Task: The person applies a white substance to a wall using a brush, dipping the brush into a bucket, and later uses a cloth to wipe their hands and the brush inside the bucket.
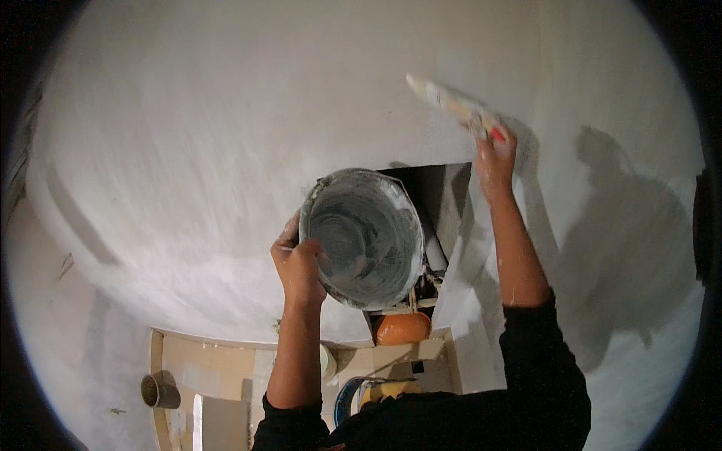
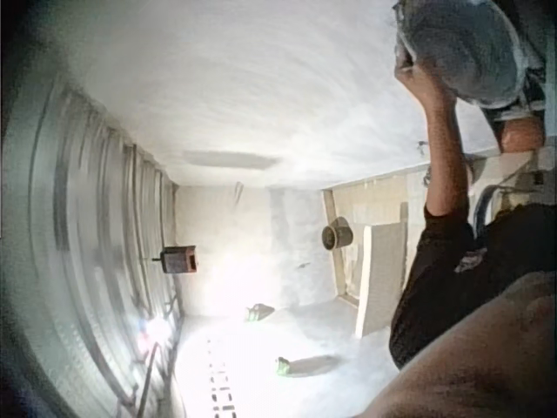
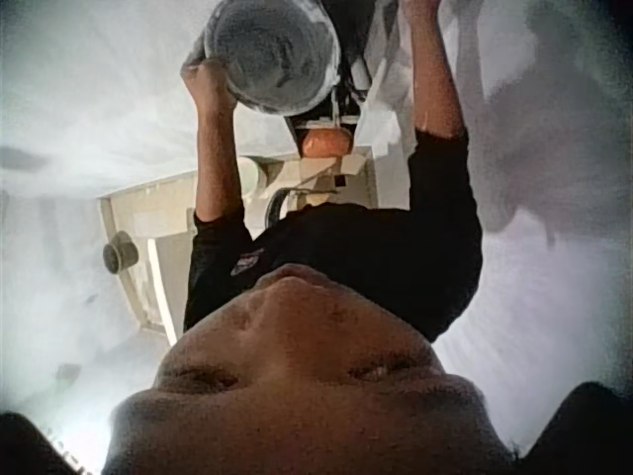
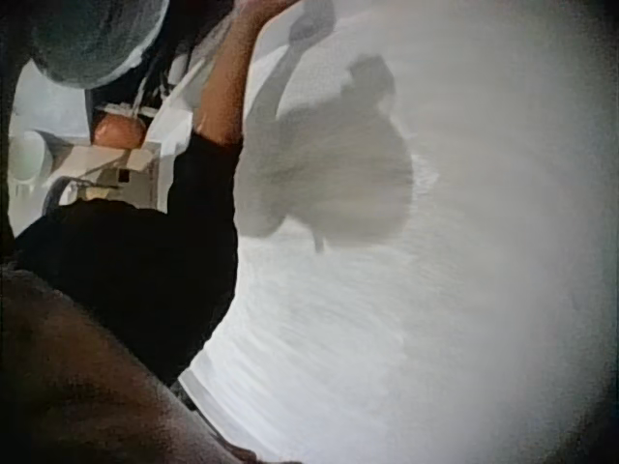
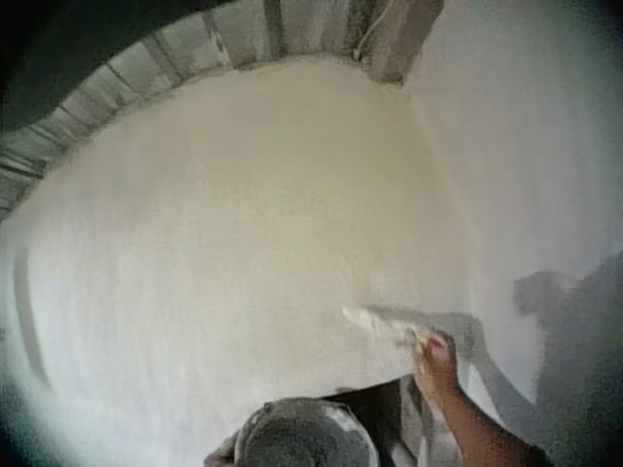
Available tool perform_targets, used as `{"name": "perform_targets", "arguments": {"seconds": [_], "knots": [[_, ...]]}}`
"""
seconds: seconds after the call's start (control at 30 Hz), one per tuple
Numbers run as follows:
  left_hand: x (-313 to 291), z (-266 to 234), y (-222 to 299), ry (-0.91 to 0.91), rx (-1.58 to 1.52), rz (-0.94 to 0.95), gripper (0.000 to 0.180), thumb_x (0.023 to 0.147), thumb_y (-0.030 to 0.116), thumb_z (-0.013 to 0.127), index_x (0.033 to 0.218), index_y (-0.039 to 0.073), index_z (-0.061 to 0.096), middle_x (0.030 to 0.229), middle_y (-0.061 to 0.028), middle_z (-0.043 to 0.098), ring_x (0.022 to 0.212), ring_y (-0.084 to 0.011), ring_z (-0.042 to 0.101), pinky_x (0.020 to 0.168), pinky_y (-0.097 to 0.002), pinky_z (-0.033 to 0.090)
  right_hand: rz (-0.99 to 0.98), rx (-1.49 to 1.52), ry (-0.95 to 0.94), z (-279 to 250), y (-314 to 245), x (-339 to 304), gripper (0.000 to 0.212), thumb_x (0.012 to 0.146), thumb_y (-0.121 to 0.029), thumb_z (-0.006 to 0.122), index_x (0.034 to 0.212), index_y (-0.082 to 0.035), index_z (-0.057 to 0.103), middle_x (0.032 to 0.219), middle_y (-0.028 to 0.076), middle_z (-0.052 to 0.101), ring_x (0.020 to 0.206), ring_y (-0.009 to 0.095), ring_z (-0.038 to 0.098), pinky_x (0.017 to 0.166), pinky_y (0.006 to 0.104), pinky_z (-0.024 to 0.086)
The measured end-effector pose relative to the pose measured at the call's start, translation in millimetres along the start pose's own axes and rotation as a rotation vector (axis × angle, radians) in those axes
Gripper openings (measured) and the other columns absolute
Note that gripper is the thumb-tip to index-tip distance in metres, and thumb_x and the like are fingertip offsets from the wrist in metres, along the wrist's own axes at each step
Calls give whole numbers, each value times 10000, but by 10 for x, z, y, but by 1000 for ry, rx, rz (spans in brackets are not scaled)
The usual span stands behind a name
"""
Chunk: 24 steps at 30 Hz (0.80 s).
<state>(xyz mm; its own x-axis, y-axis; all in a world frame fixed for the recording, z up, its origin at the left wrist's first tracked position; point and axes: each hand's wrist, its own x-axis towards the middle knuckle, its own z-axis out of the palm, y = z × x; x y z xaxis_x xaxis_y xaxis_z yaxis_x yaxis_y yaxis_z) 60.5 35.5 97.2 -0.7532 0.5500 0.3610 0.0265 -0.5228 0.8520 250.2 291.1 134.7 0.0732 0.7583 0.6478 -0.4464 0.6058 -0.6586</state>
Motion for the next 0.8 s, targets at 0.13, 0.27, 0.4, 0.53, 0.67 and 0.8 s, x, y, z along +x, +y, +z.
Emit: {"name": "perform_targets", "arguments": {"seconds": [0.13,0.27,0.4,0.53,0.67,0.8], "knots": [[-37,4,-70,10,30,45,593,619,-85,456,1192,-111,606,1010,-167,680,833,-235,656,735,-318,525,-594,-519,-155,115,-196,385,251,847,-54,647,1079,40,634,1094,167,651,981,296,644,903,367,492],[-91,25,-64,8,2,46,592,620,-82,453,1193,-128,591,1047,-195,676,897,-272,683,774,-349,560,-642,-885,-333,90,154,403,372,777,5,633,1149,21,627,1133,214,629,1085,373,601,966,450,473],[-33,43,-92,35,-7,61,596,616,-103,447,1191,-122,603,1018,-177,681,837,-233,665,724,-317,534,-662,-863,-673,-33,326,-97,384,767,6,639,1150,-13,634,1210,176,610,1143,357,572,1010,437,454],[-116,125,-26,73,-55,39,591,623,-137,440,1184,-107,622,959,-146,691,728,-166,630,631,-271,482,-349,-767,-763,-117,-62,-121,404,742,5,638,1146,-17,635,1171,195,621,1102,382,587,1003,433,450],[-99,110,-29,83,56,34,640,591,-101,439,1213,-116,589,1044,-197,680,900,-268,686,759,-341,563,-597,-840,-426,-121,-306,556,387,758,-52,663,1135,25,624,1173,224,619,1079,385,596,991,441,447],[-59,44,-87,77,0,15,649,605,-109,429,1239,-125,563,1083,-214,668,926,-289,685,787,-362,564,-715,-957,-210,65,-559,924,433,791,-80,694,1203,12,601,1246,204,597,1156,348,565,1045,442,406]]}}
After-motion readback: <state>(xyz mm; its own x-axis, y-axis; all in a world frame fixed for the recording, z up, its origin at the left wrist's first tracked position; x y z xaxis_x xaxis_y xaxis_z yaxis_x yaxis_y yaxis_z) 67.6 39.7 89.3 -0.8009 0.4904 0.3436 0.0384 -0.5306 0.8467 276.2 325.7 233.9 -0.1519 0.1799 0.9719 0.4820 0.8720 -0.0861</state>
